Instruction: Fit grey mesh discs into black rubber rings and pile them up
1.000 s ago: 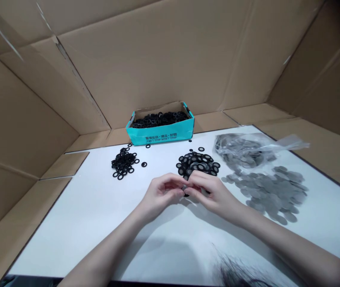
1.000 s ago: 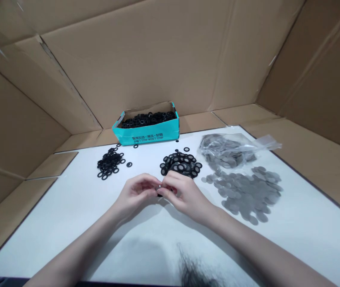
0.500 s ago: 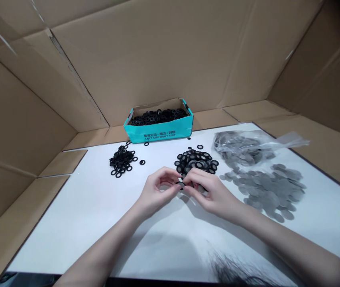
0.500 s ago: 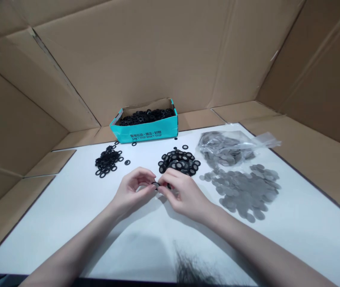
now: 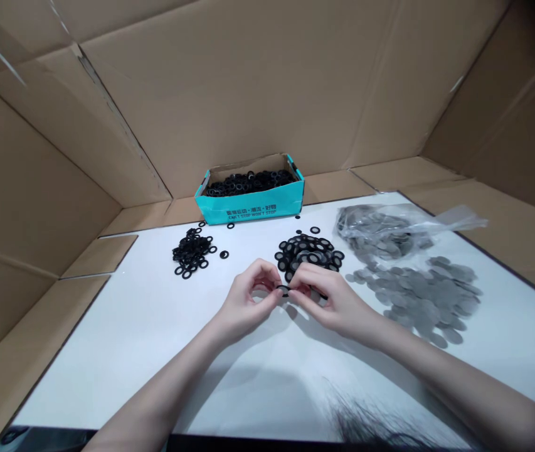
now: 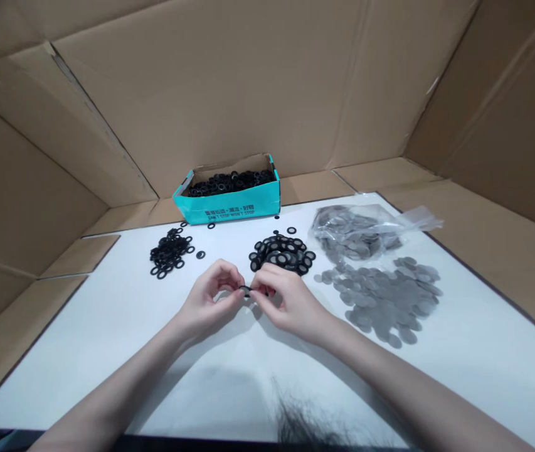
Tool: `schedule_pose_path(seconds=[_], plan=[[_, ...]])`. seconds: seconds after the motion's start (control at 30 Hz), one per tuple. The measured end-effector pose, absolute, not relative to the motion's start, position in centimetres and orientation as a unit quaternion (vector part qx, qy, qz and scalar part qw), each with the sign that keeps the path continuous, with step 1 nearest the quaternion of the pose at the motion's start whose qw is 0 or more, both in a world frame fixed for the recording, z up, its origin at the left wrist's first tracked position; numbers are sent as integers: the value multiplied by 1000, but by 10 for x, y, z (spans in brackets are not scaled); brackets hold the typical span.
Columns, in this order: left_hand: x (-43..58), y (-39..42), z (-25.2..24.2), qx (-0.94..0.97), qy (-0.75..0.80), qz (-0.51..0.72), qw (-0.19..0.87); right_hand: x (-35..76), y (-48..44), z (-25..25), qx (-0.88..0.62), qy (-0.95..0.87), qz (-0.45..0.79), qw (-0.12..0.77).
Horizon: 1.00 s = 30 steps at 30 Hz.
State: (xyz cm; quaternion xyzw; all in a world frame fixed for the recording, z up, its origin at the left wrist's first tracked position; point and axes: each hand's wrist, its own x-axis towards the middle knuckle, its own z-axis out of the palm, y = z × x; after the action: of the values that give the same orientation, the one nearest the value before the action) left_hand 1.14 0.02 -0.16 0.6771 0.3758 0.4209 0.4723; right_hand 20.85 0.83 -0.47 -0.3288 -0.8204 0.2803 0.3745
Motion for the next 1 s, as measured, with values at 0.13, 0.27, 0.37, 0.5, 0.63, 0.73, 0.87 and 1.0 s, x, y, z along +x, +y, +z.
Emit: schedule_pose_path(seconds=[0.13,0.27,0.37,0.5,0.63,0.73,0.87,1.0], plan=[[11,0,-2,693,370,417,457,208,8,-5,-327,-821,283,373],[9,0,-3,724,367,398,428,209,8,-6,-327,-821,279,376],[7,1,-3,735,364,387,421,210,9,-6,-327,-823,276,372],[7,1,-4,737,362,389,418,210,9,-8,-326,-826,277,367],[8,1,-5,761,361,383,378,209,8,-9,-329,-826,275,366],[8,0,-2,791,358,368,334,209,8,-9,-325,-828,268,369],[9,-1,3,815,358,343,300,209,9,-8,-323,-831,256,373],[9,-2,3,822,370,313,298,208,10,-12,-323,-832,257,371]])
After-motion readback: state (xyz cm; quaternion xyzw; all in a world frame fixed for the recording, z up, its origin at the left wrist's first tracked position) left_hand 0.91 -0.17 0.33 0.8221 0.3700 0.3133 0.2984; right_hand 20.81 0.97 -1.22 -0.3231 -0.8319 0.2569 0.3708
